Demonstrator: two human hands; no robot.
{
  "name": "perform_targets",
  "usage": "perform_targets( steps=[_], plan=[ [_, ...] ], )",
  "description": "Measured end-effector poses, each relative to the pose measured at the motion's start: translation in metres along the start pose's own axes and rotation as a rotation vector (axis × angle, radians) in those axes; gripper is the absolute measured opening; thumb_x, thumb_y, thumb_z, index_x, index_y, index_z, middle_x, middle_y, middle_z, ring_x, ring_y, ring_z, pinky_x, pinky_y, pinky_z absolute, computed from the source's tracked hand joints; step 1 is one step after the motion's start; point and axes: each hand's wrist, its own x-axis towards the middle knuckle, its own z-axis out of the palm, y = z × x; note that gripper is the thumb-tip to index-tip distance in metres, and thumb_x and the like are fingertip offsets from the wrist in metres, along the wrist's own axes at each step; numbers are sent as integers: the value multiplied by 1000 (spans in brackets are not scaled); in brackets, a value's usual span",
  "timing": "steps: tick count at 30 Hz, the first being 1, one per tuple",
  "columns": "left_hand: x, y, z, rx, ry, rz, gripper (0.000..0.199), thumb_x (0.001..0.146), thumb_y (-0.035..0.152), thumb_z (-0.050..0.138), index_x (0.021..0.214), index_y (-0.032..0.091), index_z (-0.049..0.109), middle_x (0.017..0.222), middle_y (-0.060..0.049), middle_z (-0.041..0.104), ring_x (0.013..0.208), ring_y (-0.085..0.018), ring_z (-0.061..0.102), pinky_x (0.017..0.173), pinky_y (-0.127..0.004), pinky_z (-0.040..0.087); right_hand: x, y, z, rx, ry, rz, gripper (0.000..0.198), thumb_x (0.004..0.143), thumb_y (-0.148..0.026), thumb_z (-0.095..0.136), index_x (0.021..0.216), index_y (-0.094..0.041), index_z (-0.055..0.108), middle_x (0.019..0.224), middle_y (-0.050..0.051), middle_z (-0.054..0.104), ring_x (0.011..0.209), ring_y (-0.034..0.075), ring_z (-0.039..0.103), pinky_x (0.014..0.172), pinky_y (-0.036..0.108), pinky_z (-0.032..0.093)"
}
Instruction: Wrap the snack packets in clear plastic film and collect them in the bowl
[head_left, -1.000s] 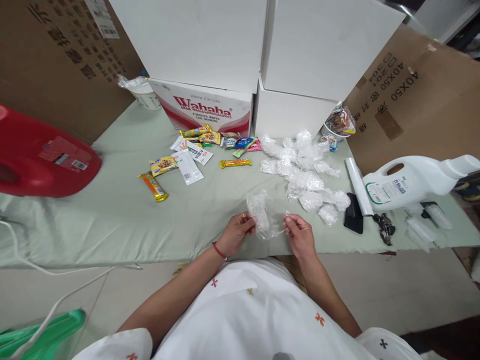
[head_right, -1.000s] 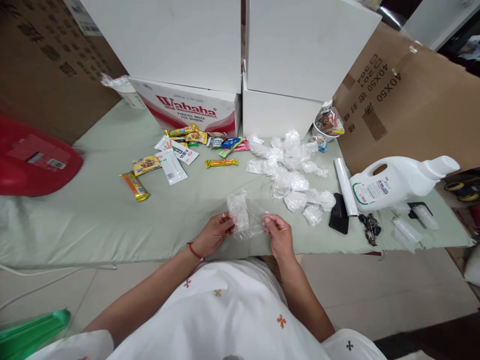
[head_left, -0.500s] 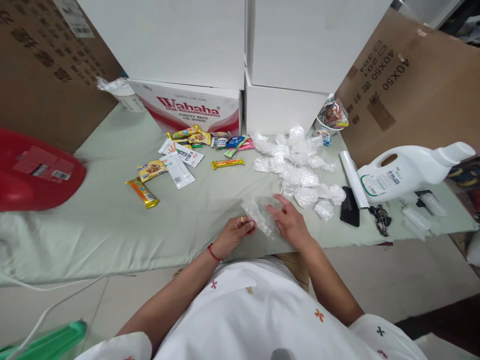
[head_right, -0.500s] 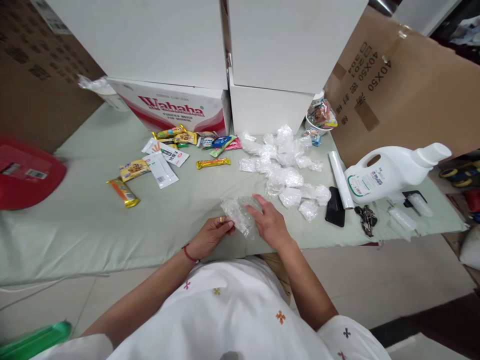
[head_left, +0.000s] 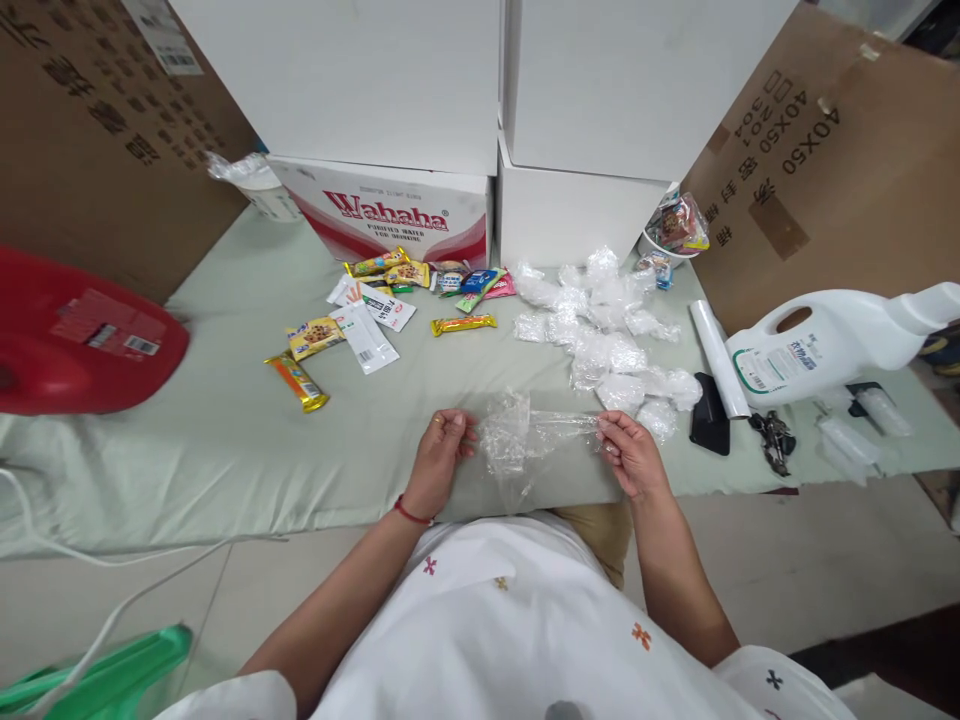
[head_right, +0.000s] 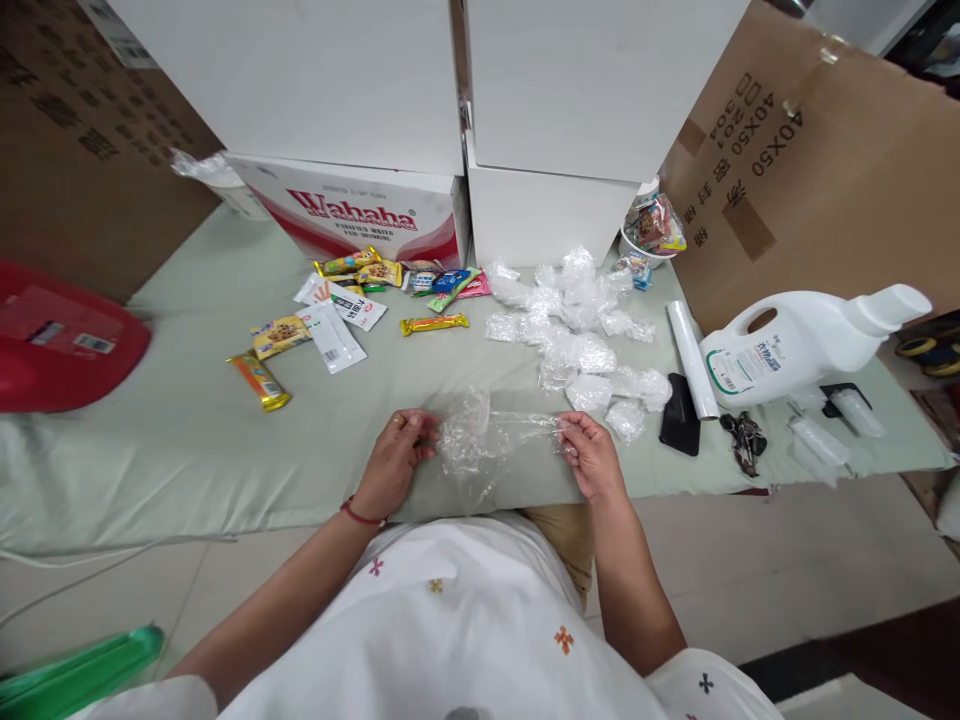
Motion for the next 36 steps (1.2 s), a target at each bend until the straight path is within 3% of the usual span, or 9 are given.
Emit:
perform_targets(
  steps=[5, 7, 10, 14, 19, 21, 24, 30, 36],
  plan=[
    [-26, -13, 24, 562, 48, 514, 107, 67, 66, 84, 151, 20, 37, 151, -21, 43, 142, -39, 44, 111, -57, 44, -7, 9, 13, 223, 39, 63, 41, 54, -29, 95, 84, -18, 70, 62, -5, 58, 46, 1, 31, 38, 11, 25],
    [-27, -18, 29, 684, 60, 562, 109, 67, 54, 87, 155, 19, 33, 155, -22, 41, 146, -40, 39, 115, -59, 39, -9, 11, 16, 254, 35, 75, 41, 53, -27, 96, 83, -18, 69, 62, -5, 58, 46, 1, 31, 38, 10, 27],
    [-13, -20, 23, 623, 90, 351, 73, 77, 36, 74, 143, 16, 51, 125, -15, 67, 115, -31, 65, 100, -49, 52, -10, 16, 12, 251, 41, 53, 42, 54, -29, 96, 84, -18, 68, 63, -5, 57, 47, 1, 31, 39, 10, 28],
    [8, -11, 2, 347, 140, 56, 32, 74, 34, 67, 101, 17, 72, 85, -5, 73, 75, -20, 66, 74, -33, 54, -10, 25, -15, 53, 98, -21, 43, 63, -45, 90, 88, -20, 67, 68, -4, 56, 49, 4, 33, 40, 15, 29],
    [5, 0, -6, 141, 135, 4, 32, 68, 39, 75, 92, 18, 72, 73, 0, 70, 64, -15, 60, 63, -26, 48, -23, 14, -41, -836, 167, -420, 62, 76, -60, 77, 124, -22, 67, 118, 12, 64, 100, 27, 61, 83, 44, 56],
    [0, 2, -1, 119, 91, -1, 31, 68, 41, 76, 89, 18, 72, 72, 0, 69, 62, -14, 58, 61, -26, 48, -29, 4, -34, -1090, 61, -607, 71, 82, -61, 73, 141, -25, 57, 141, 15, 55, 133, 35, 48, 107, 55, 46],
    [-4, 3, 6, 66, 44, 0, 35, 65, 45, 80, 87, 18, 72, 78, -1, 71, 65, -14, 58, 62, -26, 48, -23, -3, -6, -1198, -129, -685, 76, 86, -61, 71, 150, -25, 49, 148, 15, 53, 147, 36, 34, 117, 54, 37],
    [0, 10, -6, 72, 23, -26, 37, 69, 46, 77, 92, 17, 79, 59, 4, 58, 54, -10, 43, 55, -23, 32, 27, 8, 45, -861, -374, -372, 36, 89, -55, 64, 98, -21, 72, 82, 4, 68, 84, 22, 64, 81, 36, 52],
    [9, 18, -44, 61, 121, -153, 43, 65, 53, 75, 86, 15, 77, 56, 5, 51, 51, -10, 37, 51, -24, 28, 55, 11, 33, -479, -119, -186, 39, 78, -59, 70, 80, -21, 63, 53, -6, 50, 47, 13, 46, 47, 26, 38]
  ],
)
